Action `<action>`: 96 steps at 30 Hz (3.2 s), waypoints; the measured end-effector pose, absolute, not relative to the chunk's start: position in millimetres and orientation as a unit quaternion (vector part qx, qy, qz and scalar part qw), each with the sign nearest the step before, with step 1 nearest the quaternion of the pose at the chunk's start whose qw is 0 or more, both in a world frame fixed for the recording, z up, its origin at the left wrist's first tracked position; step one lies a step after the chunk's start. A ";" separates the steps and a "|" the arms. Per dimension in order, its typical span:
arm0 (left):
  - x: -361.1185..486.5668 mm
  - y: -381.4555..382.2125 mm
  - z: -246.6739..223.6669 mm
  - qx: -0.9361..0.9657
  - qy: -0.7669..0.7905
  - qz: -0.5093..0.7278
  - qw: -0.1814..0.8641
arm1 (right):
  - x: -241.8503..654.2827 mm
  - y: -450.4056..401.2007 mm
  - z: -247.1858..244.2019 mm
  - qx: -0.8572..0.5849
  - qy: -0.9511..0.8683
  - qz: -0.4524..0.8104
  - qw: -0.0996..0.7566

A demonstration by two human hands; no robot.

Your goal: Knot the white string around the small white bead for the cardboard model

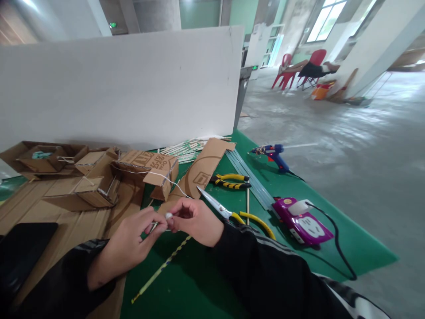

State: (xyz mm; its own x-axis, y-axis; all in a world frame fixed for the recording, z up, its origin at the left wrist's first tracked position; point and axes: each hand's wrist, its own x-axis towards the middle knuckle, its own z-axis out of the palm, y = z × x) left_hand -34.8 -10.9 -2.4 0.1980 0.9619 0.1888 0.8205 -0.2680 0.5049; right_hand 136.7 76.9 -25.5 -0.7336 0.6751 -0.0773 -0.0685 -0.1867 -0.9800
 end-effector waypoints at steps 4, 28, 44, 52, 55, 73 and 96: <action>-42.9 -9.1 -11.1 0.805 0.563 0.179 0.058 | 137.9 79.7 -29.9 -0.256 -0.563 0.753 0.222; -33.0 -6.5 -13.0 0.642 0.617 0.357 0.281 | 135.2 63.7 -27.8 -0.227 -0.561 0.725 0.328; -30.3 -9.9 -16.3 0.676 0.597 0.350 0.255 | 140.1 67.7 -23.1 -0.198 -0.676 0.610 0.363; -28.5 -10.9 -14.9 0.693 0.603 0.331 0.219 | 139.7 71.6 -20.2 -0.195 -0.675 0.597 0.387; -28.8 -11.3 -14.2 0.707 0.607 0.311 0.185 | 140.6 72.6 -19.0 -0.217 -0.686 0.585 0.375; -39.9 -12.1 -6.1 0.748 0.582 0.315 0.051 | 140.2 67.3 -15.2 -0.265 -0.731 0.550 0.305; -19.2 -7.9 -2.7 0.306 0.493 0.520 0.627 | 139.1 57.1 -21.2 -0.104 -0.813 0.322 0.474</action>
State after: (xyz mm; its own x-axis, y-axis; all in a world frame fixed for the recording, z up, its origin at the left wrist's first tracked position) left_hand -19.2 -7.9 -2.7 -0.0275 0.9538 -0.2992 -0.3501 0.2712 0.8966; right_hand 139.1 57.1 -21.2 -0.5288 0.4741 0.7040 -0.1367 0.7710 -0.6219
